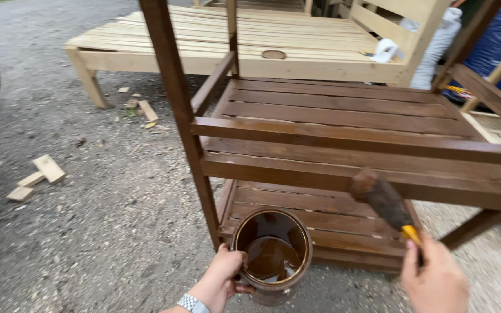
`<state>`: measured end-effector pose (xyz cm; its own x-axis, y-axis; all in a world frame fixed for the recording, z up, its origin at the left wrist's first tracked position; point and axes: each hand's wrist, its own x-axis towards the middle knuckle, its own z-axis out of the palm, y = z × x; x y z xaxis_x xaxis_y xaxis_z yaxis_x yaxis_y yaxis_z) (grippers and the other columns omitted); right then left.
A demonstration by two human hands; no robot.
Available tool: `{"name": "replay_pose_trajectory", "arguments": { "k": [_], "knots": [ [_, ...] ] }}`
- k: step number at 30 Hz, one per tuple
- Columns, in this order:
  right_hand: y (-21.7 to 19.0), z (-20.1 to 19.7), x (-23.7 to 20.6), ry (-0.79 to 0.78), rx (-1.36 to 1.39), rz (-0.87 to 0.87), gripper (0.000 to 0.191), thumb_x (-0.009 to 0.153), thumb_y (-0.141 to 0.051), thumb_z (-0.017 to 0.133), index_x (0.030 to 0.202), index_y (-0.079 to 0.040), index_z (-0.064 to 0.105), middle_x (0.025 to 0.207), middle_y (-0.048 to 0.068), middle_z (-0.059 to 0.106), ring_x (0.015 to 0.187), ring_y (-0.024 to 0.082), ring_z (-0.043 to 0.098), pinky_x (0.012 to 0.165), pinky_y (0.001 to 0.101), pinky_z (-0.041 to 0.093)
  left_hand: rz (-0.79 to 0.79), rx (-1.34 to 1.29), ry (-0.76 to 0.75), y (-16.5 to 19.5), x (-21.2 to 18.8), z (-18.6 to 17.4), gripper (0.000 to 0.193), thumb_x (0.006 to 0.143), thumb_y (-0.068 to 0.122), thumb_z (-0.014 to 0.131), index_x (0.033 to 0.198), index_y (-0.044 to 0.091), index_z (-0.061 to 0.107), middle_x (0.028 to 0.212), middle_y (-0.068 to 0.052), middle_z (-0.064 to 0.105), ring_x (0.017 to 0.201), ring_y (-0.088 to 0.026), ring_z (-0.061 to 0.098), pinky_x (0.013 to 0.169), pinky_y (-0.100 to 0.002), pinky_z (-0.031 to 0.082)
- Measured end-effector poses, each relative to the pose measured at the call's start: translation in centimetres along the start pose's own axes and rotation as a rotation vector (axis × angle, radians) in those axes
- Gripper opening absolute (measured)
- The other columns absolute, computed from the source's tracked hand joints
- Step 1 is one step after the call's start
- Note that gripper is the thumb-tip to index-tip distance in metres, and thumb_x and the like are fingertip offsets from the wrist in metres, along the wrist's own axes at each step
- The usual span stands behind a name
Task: The person applies dark wood stain to a three-tier wooden shelving unit using a brush. They repeatedly dip the brush into a can and coat the shelves and frame, working from the top tier down to the bottom.
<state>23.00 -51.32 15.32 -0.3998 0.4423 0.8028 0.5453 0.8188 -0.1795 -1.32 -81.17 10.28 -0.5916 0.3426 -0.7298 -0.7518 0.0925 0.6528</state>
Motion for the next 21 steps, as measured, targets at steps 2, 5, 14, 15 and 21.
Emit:
{"name": "replay_pose_trajectory", "arguments": {
  "k": [2,5,14,15,21],
  "knots": [
    [4.7,-1.6,-0.6,0.007,-0.130,0.090,0.025,0.112,-0.027,0.067,0.128,-0.009,0.072,0.101,0.014,0.072,0.086,0.029,0.071,0.079,0.0386,0.058,-0.017,0.010,-0.027,0.3,0.3,1.1,0.070,0.083,-0.001,0.055,0.145,0.024,0.034,0.146,-0.020,0.048,0.125,-0.045,0.057,0.075,-0.073,0.062],
    [8.9,-4.0,-0.5,0.010,-0.235,0.283,0.023,0.112,-0.024,0.066,0.121,-0.004,0.070,0.095,0.017,0.071,0.083,0.033,0.070,0.078,0.0436,0.057,-0.022,0.013,-0.074,0.9,0.8,2.9,0.067,0.084,0.002,0.056,0.144,0.020,0.035,0.146,-0.021,0.048,0.125,-0.048,0.058,0.075,-0.072,0.062],
    [-5.2,-3.8,2.7,-0.137,0.156,0.460,0.025,0.090,-0.003,0.058,0.110,0.003,0.044,0.083,0.026,0.060,0.074,0.044,0.065,0.067,0.0523,0.052,0.042,0.055,-0.143,1.5,1.4,5.7,0.060,0.086,0.009,0.059,0.140,0.014,0.032,0.140,-0.023,0.048,0.122,-0.046,0.060,0.077,-0.067,0.063],
    [-7.9,-3.6,2.6,-0.424,0.189,0.707,0.020,0.098,-0.006,0.051,0.110,0.000,0.037,0.080,0.021,0.065,0.068,0.033,0.071,0.060,0.0426,0.058,0.038,0.058,-0.142,1.6,1.5,5.5,0.059,0.087,0.008,0.059,0.140,0.013,0.033,0.140,-0.023,0.047,0.122,-0.047,0.060,0.077,-0.065,0.063],
    [-18.6,-4.3,-0.6,-0.471,0.451,0.354,0.024,0.092,-0.009,0.057,0.111,-0.005,0.043,0.082,0.018,0.065,0.074,0.033,0.069,0.064,0.0442,0.054,0.088,0.037,-0.134,0.7,1.6,4.8,0.054,0.086,0.006,0.058,0.136,0.005,0.038,0.127,-0.025,0.054,0.107,-0.042,0.062,0.071,-0.064,0.063]
  ]
}}
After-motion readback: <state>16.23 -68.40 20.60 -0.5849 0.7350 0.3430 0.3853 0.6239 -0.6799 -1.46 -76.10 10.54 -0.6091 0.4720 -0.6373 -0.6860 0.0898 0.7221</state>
